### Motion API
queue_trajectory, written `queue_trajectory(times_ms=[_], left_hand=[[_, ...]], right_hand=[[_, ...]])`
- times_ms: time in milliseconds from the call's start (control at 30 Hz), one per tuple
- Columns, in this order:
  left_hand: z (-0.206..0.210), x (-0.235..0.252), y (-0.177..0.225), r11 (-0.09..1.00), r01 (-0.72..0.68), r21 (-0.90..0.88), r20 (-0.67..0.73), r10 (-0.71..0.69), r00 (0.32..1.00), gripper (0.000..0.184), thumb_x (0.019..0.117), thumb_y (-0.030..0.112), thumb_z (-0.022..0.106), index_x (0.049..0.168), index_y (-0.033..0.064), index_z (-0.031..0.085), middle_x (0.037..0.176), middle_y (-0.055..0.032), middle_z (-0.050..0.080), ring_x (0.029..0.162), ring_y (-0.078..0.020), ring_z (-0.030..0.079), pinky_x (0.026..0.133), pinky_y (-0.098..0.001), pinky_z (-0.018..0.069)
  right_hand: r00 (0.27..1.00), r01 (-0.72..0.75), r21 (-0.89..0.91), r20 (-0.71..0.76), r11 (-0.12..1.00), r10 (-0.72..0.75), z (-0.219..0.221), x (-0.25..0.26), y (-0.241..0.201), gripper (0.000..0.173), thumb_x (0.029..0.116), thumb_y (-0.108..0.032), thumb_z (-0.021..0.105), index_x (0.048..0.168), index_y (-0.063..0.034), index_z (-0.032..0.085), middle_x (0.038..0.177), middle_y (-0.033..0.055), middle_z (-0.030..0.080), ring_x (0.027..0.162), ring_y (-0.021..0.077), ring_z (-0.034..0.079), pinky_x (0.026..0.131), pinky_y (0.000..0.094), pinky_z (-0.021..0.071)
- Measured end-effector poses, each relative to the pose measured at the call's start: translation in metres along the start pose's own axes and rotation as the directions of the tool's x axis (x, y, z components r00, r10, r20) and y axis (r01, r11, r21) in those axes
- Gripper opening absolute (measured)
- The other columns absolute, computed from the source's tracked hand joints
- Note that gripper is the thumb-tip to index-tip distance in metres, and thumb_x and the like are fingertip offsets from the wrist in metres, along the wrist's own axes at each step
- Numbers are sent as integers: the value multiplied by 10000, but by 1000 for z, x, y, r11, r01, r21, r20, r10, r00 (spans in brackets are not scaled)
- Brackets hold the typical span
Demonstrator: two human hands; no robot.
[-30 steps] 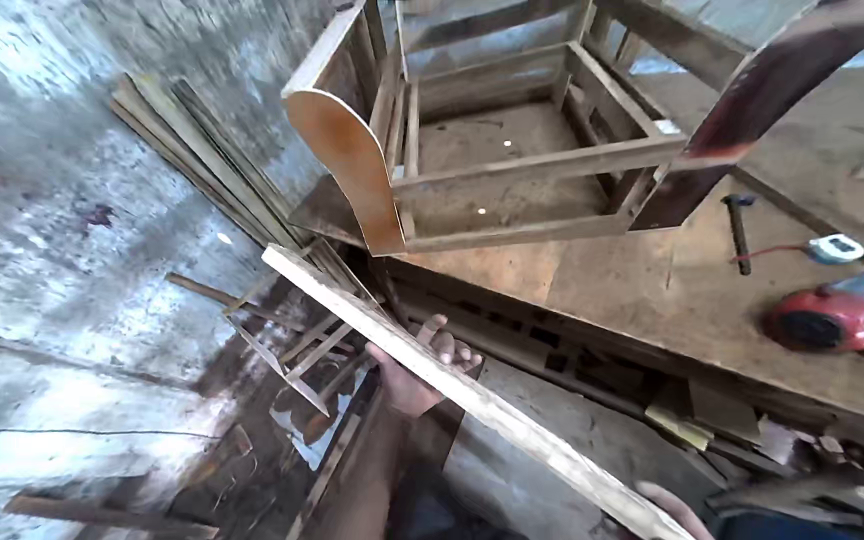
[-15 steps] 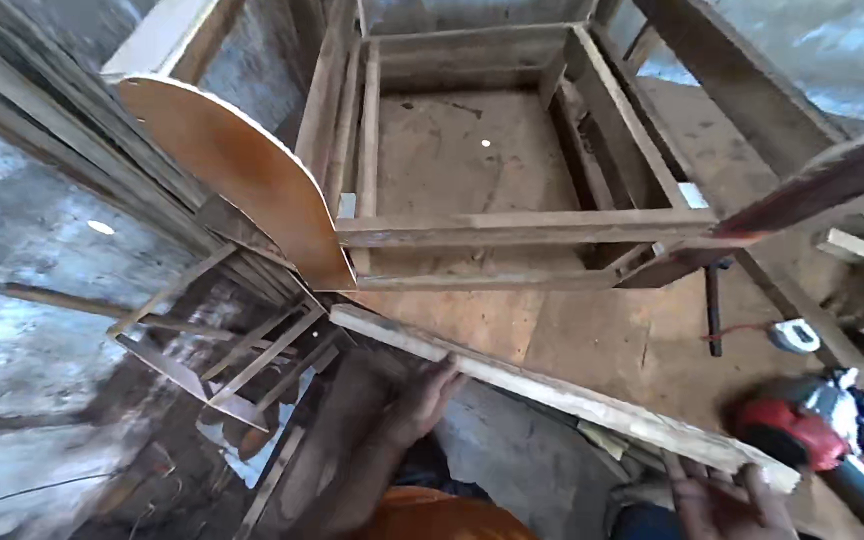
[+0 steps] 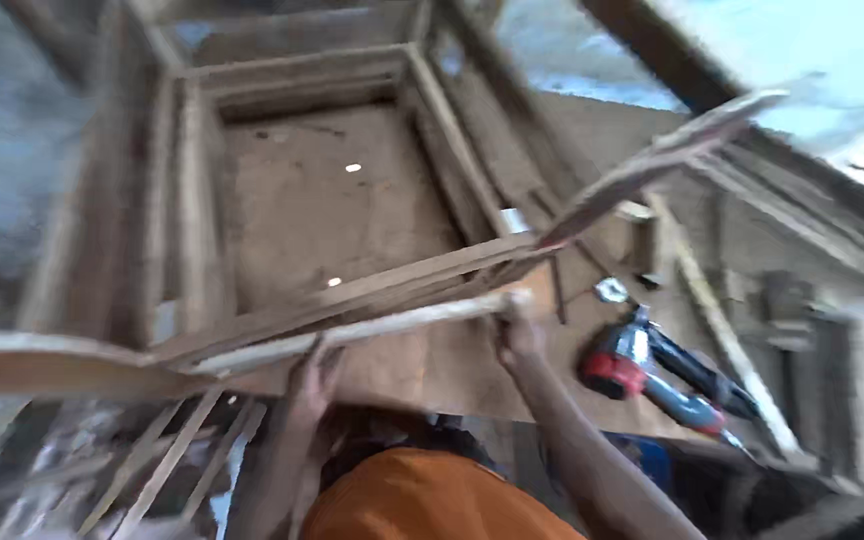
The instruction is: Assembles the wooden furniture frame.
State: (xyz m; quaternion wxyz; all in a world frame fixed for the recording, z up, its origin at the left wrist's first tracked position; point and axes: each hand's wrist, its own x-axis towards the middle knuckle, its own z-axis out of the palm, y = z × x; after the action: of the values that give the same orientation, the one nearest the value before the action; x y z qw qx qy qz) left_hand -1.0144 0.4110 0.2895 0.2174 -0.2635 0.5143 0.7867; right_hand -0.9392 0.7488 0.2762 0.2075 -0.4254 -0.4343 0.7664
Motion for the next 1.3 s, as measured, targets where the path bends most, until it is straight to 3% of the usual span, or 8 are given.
queue_trajectory(times_ms=[200, 600, 767, 900, 1033, 1133, 1200, 1300], left_hand=[[17, 28, 1, 999, -50, -18, -110, 48, 993, 340, 1066, 301, 530, 1282, 39, 544, 1056, -108, 693, 889, -191, 721, 773, -343, 631], [34, 13, 3, 996, -56, -71, -108, 48, 993, 315, 1089, 333, 459, 1228, 60, 535, 974, -96, 702, 841, -209, 737, 763, -380, 645], [30, 13, 5, 1000, -25, -5, -103, 24, 994, 352, 1097, 364, 423, 1222, 49, 519, 988, -110, 700, 874, -237, 740, 780, -408, 644], [21, 27, 3, 1000, -26, 14, -67, 27, 997, 488, 1091, 459, 394, 1343, 46, 459, 1143, -144, 679, 1014, -262, 717, 876, -439, 614], [28, 27, 1, 997, -77, -21, -125, 74, 989, 427, 1097, 417, 407, 1273, 35, 480, 1069, -136, 676, 965, -267, 725, 853, -456, 626], [31, 24, 1, 996, -76, -41, -135, 70, 988, 418, 1098, 410, 403, 1316, 59, 465, 1103, -132, 673, 974, -262, 727, 844, -443, 628], [31, 27, -1, 994, -84, -68, -137, 74, 988, 407, 1096, 390, 414, 1347, 73, 454, 1144, -133, 660, 996, -262, 715, 848, -448, 623], [29, 35, -7, 993, -90, -81, -167, 75, 983, 397, 1093, 373, 440, 1353, 73, 465, 1161, -131, 649, 1003, -259, 703, 860, -452, 618]], right_hand=[[998, -53, -158, 31, 986, 59, 21, 62, 12, 495, 952, -525, 684, 1093, -50, 702, 939, 89, 719, 822, 190, 693, 764, 400, 599], [1000, -21, -154, -22, 988, 17, 30, 68, 14, 400, 942, -394, 752, 918, 0, 695, 821, 129, 688, 735, 226, 670, 718, 435, 581], [992, -117, -196, 14, 974, 122, 28, 75, 3, 495, 925, -432, 759, 1109, 20, 674, 993, 181, 718, 898, 287, 722, 832, 491, 615], [987, -151, -185, 25, 971, 158, 29, 74, 9, 500, 958, -469, 700, 1113, 6, 694, 1022, 189, 724, 938, 297, 722, 863, 511, 600], [970, -196, -52, 139, 979, 201, 26, 63, 8, 502, 996, -421, 673, 1247, 12, 644, 1112, 190, 711, 980, 267, 720, 902, 459, 600], [964, -97, -287, 210, 953, 162, -2, 59, 1, 458, 1049, -402, 586, 1214, 17, 669, 1067, 177, 715, 949, 252, 709, 894, 454, 581], [993, 99, -551, 107, 828, -47, -40, 76, -3, 330, 1053, -306, 571, 1095, -16, 724, 960, 170, 716, 874, 285, 695, 813, 510, 566], [947, 123, -809, -78, 575, -313, -99, 129, -16, 313, 1014, -198, 551, 1265, -47, 660, 1251, 222, 644, 1176, 386, 619, 986, 568, 518]])
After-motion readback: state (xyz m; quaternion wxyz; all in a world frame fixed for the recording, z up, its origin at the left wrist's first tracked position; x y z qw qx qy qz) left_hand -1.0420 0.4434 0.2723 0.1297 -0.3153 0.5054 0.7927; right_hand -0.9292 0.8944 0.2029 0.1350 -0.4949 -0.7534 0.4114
